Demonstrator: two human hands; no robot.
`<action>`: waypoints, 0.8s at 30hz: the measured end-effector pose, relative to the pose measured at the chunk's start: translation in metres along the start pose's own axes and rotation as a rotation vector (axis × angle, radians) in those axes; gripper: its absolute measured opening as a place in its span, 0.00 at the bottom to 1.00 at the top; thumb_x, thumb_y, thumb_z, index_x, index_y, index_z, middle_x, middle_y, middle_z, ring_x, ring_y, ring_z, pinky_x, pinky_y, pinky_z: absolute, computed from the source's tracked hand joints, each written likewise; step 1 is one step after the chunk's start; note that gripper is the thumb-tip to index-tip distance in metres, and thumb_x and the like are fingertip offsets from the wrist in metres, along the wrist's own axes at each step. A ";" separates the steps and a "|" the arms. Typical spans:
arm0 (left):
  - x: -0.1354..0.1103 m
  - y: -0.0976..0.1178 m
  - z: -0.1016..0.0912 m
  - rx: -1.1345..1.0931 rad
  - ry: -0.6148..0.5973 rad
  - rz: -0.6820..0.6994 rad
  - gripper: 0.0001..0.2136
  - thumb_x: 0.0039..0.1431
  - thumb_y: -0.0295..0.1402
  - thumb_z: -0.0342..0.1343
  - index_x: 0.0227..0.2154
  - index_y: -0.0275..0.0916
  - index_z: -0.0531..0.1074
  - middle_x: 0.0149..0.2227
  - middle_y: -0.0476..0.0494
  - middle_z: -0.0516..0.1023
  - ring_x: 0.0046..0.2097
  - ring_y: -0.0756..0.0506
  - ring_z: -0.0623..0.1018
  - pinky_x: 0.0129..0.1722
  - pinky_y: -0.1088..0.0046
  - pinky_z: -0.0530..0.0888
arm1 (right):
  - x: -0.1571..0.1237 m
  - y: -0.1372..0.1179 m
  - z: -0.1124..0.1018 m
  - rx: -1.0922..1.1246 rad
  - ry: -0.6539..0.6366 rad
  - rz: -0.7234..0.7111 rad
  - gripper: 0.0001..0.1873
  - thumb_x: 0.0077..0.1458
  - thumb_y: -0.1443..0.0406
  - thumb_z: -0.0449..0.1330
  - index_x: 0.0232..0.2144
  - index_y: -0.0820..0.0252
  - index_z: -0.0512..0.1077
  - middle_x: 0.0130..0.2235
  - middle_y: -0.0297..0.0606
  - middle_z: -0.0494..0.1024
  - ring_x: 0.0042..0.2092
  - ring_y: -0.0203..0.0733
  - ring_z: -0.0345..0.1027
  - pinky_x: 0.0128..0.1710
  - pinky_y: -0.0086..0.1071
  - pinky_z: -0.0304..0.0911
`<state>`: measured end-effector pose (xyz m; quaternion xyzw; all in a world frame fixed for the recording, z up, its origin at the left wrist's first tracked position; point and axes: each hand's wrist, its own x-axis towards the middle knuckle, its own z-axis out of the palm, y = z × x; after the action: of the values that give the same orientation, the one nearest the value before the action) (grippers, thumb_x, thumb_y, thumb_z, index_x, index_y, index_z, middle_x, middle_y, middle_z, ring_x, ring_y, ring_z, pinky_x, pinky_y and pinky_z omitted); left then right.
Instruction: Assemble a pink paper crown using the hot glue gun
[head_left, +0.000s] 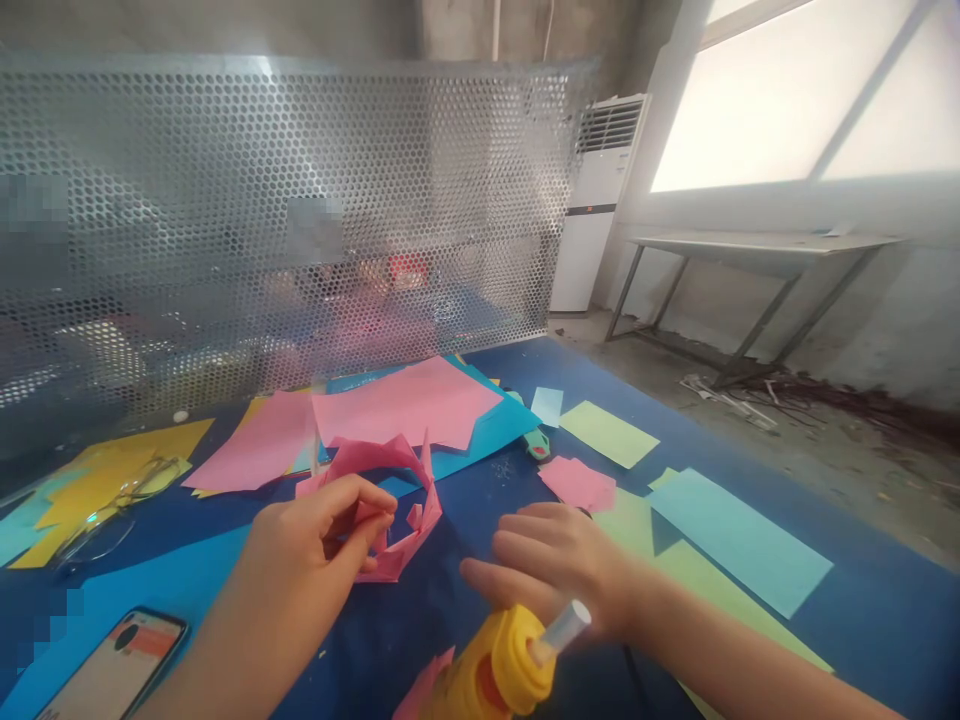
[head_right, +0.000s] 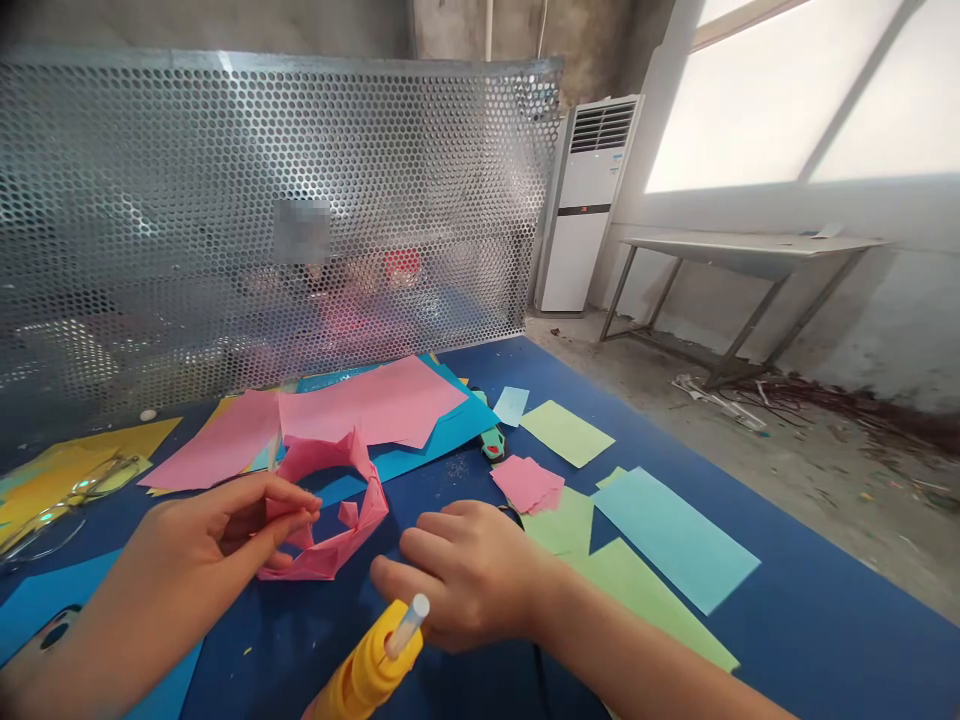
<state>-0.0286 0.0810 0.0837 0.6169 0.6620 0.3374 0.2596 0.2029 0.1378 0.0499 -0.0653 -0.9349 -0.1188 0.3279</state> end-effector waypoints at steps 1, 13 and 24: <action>-0.001 0.002 0.000 -0.010 -0.005 -0.010 0.09 0.52 0.44 0.54 0.31 0.48 0.76 0.28 0.56 0.79 0.32 0.50 0.79 0.33 0.76 0.76 | 0.000 0.000 0.000 0.003 0.000 0.002 0.28 0.71 0.65 0.34 0.31 0.63 0.72 0.20 0.30 0.62 0.20 0.36 0.52 0.19 0.32 0.47; -0.008 0.015 -0.009 0.024 0.035 -0.081 0.17 0.45 0.45 0.58 0.40 0.50 0.74 0.43 0.54 0.80 0.23 0.51 0.76 0.26 0.72 0.76 | -0.002 0.001 0.001 0.019 -0.018 0.012 0.24 0.70 0.65 0.38 0.33 0.63 0.72 0.20 0.30 0.63 0.21 0.36 0.54 0.18 0.32 0.48; -0.010 -0.001 0.006 0.480 -0.163 -0.092 0.07 0.53 0.38 0.48 0.25 0.43 0.66 0.16 0.55 0.72 0.14 0.50 0.68 0.19 0.76 0.59 | -0.003 0.000 0.004 0.016 0.013 0.010 0.26 0.70 0.66 0.36 0.31 0.62 0.72 0.20 0.30 0.62 0.20 0.36 0.52 0.20 0.32 0.45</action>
<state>-0.0235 0.0720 0.0781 0.6554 0.7272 0.1074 0.1733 0.2024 0.1388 0.0448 -0.0666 -0.9333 -0.1103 0.3351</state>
